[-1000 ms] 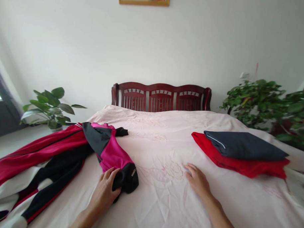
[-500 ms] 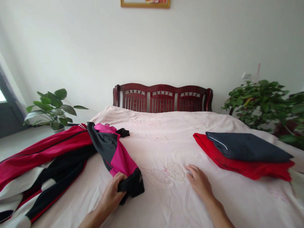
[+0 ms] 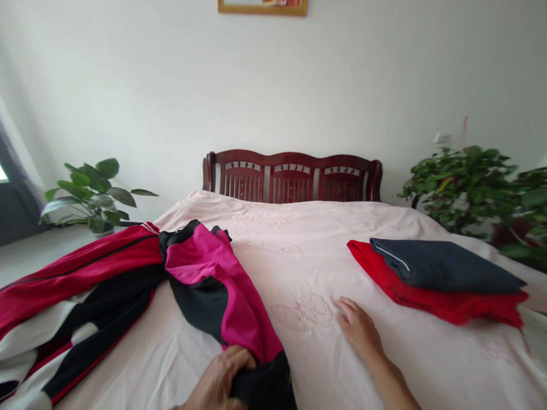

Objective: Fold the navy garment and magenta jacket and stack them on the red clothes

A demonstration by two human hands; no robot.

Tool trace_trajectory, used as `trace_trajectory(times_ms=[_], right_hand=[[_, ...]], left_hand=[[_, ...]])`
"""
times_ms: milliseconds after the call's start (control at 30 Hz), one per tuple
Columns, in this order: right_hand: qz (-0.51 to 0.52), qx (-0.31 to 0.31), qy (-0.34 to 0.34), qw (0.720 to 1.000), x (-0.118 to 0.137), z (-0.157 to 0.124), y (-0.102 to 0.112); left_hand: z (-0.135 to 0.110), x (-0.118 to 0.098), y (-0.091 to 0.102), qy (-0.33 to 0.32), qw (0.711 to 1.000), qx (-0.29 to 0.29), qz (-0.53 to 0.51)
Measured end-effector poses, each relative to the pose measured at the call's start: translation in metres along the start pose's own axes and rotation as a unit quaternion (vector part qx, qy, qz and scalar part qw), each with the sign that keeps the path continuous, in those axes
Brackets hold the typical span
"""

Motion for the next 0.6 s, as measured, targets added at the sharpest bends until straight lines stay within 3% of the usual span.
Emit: trace_trajectory(times_ms=[200,333,400,500,600], right_hand=[[0.087,-0.017,0.022,0.996,0.014,-0.001,-0.003],[0.198,0.027,0.015,0.98,0.044,0.01,-0.018],[0.294,0.069,-0.006,0.953,0.068,0.022,-0.027],[0.451,0.138,-0.048,0.88,0.116,0.043,-0.043],[0.513,0.199,-0.067,0.832,0.168,0.065,-0.065]], left_hand=[[-0.002,0.002,0.016,-0.031,0.995,-0.044,0.078],[-0.003,0.005,0.013,-0.061,0.99,-0.03,0.122],[-0.004,0.003,0.013,-0.078,0.989,-0.022,0.124],[-0.004,0.002,0.012,-0.082,0.989,-0.009,0.12],[-0.003,0.002,0.012,-0.076,0.99,-0.005,0.117]])
Point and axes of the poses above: each hand's wrist, its own z-axis towards the middle knuckle, its own y-axis out of the back of the hand, x = y × z, the point moved 9 cm from there along z, towards the middle knuckle
